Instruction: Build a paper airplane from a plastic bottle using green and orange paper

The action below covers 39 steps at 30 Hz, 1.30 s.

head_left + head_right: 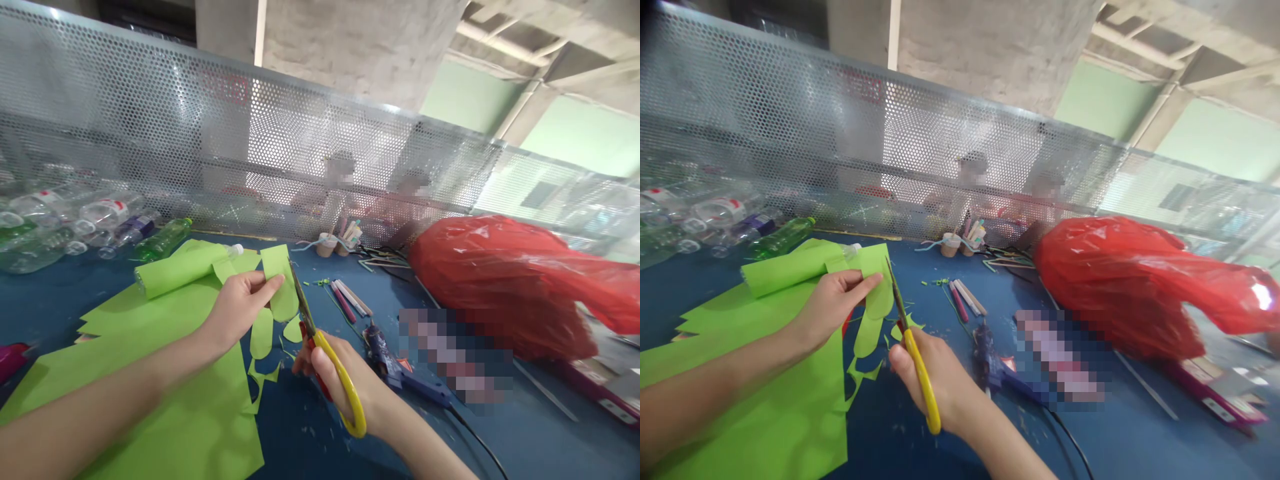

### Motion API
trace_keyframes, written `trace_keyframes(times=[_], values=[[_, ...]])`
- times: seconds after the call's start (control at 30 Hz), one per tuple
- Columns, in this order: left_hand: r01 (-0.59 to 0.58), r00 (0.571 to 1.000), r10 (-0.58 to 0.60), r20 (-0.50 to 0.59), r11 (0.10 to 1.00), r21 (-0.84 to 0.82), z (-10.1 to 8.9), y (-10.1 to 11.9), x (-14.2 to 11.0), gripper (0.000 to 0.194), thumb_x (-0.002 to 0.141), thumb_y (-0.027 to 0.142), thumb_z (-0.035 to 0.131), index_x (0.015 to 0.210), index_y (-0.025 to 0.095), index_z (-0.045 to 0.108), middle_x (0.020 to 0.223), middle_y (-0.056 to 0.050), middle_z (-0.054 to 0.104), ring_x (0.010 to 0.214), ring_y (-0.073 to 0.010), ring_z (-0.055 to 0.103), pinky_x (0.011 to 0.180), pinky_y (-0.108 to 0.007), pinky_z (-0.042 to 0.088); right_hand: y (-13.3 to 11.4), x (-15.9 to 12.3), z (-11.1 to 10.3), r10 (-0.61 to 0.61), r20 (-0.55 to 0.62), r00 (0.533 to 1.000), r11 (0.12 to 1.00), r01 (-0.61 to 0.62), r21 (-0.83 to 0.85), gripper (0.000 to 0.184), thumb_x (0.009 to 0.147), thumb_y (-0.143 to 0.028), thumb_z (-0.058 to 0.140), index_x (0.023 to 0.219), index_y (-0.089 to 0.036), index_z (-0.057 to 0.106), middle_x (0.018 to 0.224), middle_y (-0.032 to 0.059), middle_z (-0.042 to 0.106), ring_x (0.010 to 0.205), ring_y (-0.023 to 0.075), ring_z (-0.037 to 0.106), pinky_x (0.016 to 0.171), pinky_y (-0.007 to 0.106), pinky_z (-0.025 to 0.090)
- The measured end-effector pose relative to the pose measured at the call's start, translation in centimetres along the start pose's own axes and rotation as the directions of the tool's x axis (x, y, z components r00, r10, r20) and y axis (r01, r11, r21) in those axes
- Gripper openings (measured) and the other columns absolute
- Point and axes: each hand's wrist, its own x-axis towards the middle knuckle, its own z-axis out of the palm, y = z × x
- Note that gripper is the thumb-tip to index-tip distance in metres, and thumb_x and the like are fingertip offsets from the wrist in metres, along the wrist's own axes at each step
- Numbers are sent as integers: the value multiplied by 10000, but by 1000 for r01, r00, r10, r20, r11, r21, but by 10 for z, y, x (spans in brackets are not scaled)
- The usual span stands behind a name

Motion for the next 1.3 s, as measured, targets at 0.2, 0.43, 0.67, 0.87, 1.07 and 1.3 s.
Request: trace_keyframes(times=[0.2, 0.43, 0.67, 0.87, 1.07, 1.3], values=[[7, 1000, -6, -16, 999, 48, 1, 2, -3, 428, 800, 489, 580, 528, 196, 424, 483, 54, 416, 439, -87, 377, 423, -230, 279, 1, 1, 1, 10, -16, 1000, 1000, -10, 4, 531, 940, -604, 221, 774, -193, 513, 715, 53, 589, 608, 163, 507, 561, 275, 387], [32, 999, -32, 24, 999, -6, 0, 1, -3, 438, 796, 511, 588, 541, 186, 444, 491, 54, 426, 461, -85, 407, 455, -220, 343, -1, 5, 3, 99, -17, 995, 995, -99, 27, 592, 892, -696, 171, 653, -209, 409, 578, 9, 509, 510, 138, 444, 507, 266, 338], [89, 994, -78, 71, 982, -168, 2, 1, -1, 309, 781, 440, 624, 622, 176, 607, 583, 10, 614, 539, -122, 550, 532, -238, 460, 0, 5, 6, 115, -47, 992, 992, -112, 49, 595, 856, -745, 198, 662, -212, 378, 556, -21, 435, 528, 130, 420, 508, 248, 364], [85, 996, -77, 53, 984, -159, 2, -1, -1, 328, 780, 464, 622, 610, 184, 600, 553, 20, 604, 524, -127, 564, 533, -244, 459, -3, 5, 6, 153, -62, 986, 988, -150, 47, 591, 845, -755, 220, 664, -212, 365, 582, -27, 402, 524, 120, 415, 478, 233, 371], [103, 992, -81, 98, 965, -241, 2, -2, -1, 321, 768, 465, 636, 617, 184, 602, 582, 11, 630, 548, -141, 588, 547, -258, 476, -3, 6, 7, 183, -62, 981, 982, -180, 53, 620, 822, -784, 208, 649, -209, 363, 558, -28, 392, 504, 115, 409, 442, 221, 349], [120, 987, -85, 133, 952, -280, 2, -3, 0, 323, 772, 461, 643, 615, 184, 594, 618, -1, 646, 576, -149, 599, 605, -286, 500, -2, 7, 8, 222, -44, 974, 971, -217, 105, 635, 785, -820, 229, 646, -213, 357, 528, -44, 355, 458, 112, 430, 426, 226, 367]])
